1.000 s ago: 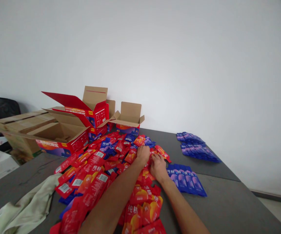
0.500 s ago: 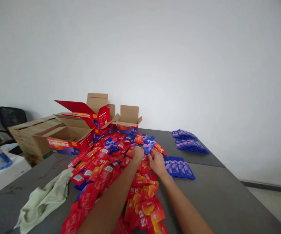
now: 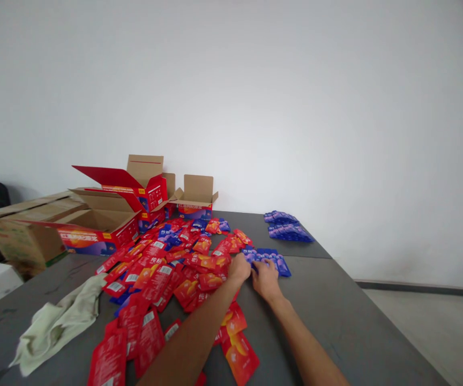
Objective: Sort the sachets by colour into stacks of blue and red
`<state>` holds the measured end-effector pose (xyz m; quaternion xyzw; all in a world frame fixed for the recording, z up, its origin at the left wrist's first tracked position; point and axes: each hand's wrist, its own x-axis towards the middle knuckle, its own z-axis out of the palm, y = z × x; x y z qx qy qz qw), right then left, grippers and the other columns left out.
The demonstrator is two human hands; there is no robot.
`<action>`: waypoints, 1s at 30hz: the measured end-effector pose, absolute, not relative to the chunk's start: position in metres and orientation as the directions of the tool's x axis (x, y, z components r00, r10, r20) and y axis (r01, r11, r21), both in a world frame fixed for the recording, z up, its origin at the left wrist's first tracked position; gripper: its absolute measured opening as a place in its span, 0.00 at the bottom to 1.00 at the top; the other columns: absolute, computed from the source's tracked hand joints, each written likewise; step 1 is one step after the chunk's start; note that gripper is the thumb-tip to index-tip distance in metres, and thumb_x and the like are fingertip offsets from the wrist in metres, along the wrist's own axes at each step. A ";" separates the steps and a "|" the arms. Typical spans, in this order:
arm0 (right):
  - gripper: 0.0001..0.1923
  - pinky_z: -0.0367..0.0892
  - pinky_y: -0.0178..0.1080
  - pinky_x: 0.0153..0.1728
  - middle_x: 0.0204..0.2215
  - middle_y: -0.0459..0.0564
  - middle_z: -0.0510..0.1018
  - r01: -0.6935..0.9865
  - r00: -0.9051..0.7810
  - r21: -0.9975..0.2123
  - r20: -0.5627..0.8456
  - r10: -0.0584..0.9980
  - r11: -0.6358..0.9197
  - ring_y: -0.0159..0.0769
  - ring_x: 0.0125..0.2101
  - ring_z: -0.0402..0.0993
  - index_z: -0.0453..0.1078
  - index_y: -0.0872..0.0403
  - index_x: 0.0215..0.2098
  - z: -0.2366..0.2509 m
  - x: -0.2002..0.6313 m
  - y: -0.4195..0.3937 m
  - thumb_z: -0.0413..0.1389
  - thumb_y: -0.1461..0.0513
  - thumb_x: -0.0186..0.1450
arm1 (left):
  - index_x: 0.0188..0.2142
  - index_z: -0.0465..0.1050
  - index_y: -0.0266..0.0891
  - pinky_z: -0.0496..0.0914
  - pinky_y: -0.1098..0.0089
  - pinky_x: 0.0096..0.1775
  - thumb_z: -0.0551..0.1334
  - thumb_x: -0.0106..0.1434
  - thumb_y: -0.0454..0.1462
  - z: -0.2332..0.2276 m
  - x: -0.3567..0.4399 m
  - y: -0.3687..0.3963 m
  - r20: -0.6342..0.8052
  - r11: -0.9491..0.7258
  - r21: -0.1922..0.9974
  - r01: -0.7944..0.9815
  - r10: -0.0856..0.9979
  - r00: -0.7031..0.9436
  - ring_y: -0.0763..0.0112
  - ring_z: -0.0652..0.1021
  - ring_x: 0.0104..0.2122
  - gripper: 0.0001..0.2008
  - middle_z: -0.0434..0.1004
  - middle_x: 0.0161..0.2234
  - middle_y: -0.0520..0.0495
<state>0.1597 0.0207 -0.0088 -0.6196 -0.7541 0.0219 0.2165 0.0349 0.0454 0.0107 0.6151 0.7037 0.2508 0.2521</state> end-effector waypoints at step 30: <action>0.22 0.55 0.57 0.59 0.64 0.53 0.66 0.978 -0.092 -0.163 0.217 0.972 0.129 0.50 0.64 0.56 0.68 0.45 0.61 -0.040 0.247 0.023 0.45 0.59 0.71 | 0.54 0.73 0.40 0.67 0.56 0.57 0.54 0.68 0.35 -0.015 0.083 0.028 0.149 -0.282 0.203 0.938 0.955 0.254 0.54 0.70 0.57 0.17 0.70 0.57 0.37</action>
